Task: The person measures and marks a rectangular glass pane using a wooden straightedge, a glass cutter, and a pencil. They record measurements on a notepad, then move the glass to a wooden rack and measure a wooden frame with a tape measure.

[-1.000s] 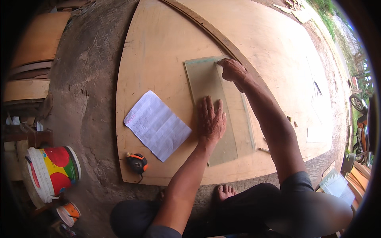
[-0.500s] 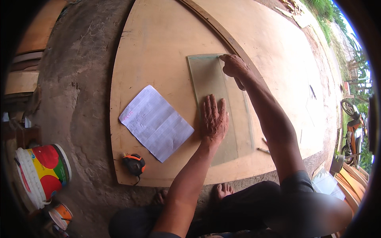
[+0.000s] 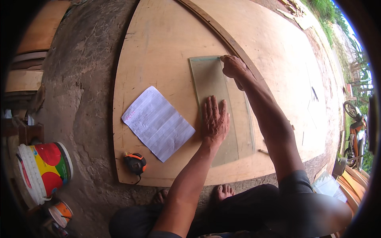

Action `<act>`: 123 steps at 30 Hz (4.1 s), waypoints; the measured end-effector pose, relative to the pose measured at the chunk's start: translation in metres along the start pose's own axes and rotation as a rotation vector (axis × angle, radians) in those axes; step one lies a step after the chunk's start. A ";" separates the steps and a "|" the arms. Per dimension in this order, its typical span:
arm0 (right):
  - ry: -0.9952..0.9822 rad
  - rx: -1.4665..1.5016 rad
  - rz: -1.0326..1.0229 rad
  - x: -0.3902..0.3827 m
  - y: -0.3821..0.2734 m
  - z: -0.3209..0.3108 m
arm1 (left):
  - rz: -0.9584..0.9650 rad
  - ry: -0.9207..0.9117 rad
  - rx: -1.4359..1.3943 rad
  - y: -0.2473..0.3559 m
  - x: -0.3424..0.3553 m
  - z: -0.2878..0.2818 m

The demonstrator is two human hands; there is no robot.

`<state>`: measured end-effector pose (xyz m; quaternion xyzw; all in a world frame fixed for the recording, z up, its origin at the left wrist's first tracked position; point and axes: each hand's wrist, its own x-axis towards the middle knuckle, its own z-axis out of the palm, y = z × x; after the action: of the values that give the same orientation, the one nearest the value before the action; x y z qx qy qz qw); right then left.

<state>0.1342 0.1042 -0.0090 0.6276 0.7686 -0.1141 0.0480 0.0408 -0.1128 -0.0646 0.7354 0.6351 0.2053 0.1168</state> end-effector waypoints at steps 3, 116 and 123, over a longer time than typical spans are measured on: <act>0.019 0.023 -0.052 -0.004 -0.003 -0.002 | -0.004 -0.018 0.001 -0.001 0.000 0.000; -0.042 0.136 0.357 -0.472 0.133 0.011 | -0.167 0.115 0.078 -0.003 -0.005 -0.006; -0.050 0.146 0.416 -0.484 0.071 0.047 | -0.280 0.085 -0.080 -0.026 -0.005 -0.013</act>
<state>0.3010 -0.3550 0.0417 0.7715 0.6108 -0.1726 0.0437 0.0112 -0.1150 -0.0654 0.6249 0.7273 0.2433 0.1464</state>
